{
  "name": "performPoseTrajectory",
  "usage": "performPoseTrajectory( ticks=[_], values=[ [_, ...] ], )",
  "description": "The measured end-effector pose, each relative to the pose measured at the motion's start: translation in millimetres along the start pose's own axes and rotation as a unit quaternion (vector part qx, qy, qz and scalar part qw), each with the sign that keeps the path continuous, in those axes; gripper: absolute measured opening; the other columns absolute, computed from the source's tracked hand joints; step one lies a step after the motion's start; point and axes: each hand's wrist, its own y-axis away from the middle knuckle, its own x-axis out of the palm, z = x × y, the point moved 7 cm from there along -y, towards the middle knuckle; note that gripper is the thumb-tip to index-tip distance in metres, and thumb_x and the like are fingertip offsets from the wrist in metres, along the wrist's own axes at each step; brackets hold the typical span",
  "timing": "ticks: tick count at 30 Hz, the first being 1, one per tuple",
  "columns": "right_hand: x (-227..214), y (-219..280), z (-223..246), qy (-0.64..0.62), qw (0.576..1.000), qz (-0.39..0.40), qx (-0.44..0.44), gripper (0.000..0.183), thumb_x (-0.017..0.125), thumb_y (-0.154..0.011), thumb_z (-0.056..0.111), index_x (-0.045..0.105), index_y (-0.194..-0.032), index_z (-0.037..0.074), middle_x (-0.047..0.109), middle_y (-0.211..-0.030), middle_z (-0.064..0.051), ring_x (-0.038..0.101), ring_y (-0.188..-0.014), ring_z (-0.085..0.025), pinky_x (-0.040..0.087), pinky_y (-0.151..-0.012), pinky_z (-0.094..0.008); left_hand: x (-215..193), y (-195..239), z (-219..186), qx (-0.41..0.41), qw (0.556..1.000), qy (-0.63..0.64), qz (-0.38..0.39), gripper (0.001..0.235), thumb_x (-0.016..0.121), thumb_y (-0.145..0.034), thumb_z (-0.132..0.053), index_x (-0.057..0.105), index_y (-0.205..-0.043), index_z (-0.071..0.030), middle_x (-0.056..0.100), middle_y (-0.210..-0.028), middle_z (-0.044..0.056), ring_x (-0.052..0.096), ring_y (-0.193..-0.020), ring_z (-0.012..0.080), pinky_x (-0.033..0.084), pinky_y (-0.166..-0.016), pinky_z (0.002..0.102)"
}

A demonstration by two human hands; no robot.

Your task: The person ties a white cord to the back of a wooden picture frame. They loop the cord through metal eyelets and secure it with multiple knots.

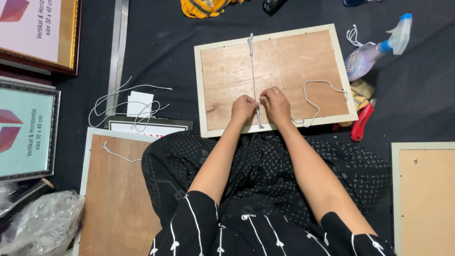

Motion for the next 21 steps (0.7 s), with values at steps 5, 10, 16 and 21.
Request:
performPoseTrajectory(
  ticks=[5,10,16,21],
  values=[
    [-1.4,-0.6,2.3,-0.006,1.0,-0.002,-0.001,0.01,0.072,-0.097,0.027,0.065,-0.099,0.021,0.06,-0.091,-0.002,0.067,-0.096,-0.027,0.056,-0.089,-0.041,21.4,-11.3,18.9,-0.048,0.985,0.165,0.009,0.019,0.063,-0.092,-0.014,0.074,-0.102,-0.002,0.074,-0.072,0.01,0.075,-0.06,0.0174,0.064,-0.058,0.026],
    [4.4,2.4,1.0,-0.008,1.0,-0.017,-0.01,0.01,0.072,-0.097,0.028,0.065,-0.099,0.021,0.06,-0.09,-0.002,0.067,-0.093,-0.027,0.056,-0.086,-0.041,21.7,-5.6,21.2,-0.065,0.964,0.259,0.023,0.023,0.064,-0.091,-0.011,0.074,-0.103,0.006,0.074,-0.077,0.018,0.075,-0.064,0.0209,0.067,-0.058,0.029],
    [6.5,4.7,3.6,0.005,0.999,-0.041,-0.03,0.011,0.072,-0.098,0.029,0.065,-0.099,0.02,0.06,-0.088,-0.003,0.067,-0.091,-0.028,0.056,-0.083,-0.041,12.3,6.0,8.1,-0.039,0.984,0.173,0.019,0.019,0.066,-0.082,-0.02,0.079,-0.092,-0.011,0.071,-0.061,0.005,0.072,-0.055,0.0111,0.064,-0.055,0.023],
    [10.8,5.3,-2.3,-0.001,0.999,-0.048,-0.018,0.01,0.074,-0.096,0.025,0.066,-0.098,0.02,0.06,-0.09,-0.002,0.067,-0.092,-0.027,0.056,-0.084,-0.04,15.7,1.0,12.5,-0.022,0.997,0.061,0.034,0.019,0.074,-0.075,-0.029,0.081,-0.091,-0.021,0.075,-0.068,0.0,0.077,-0.077,0.019,0.063,-0.079,0.031]
  ],
)
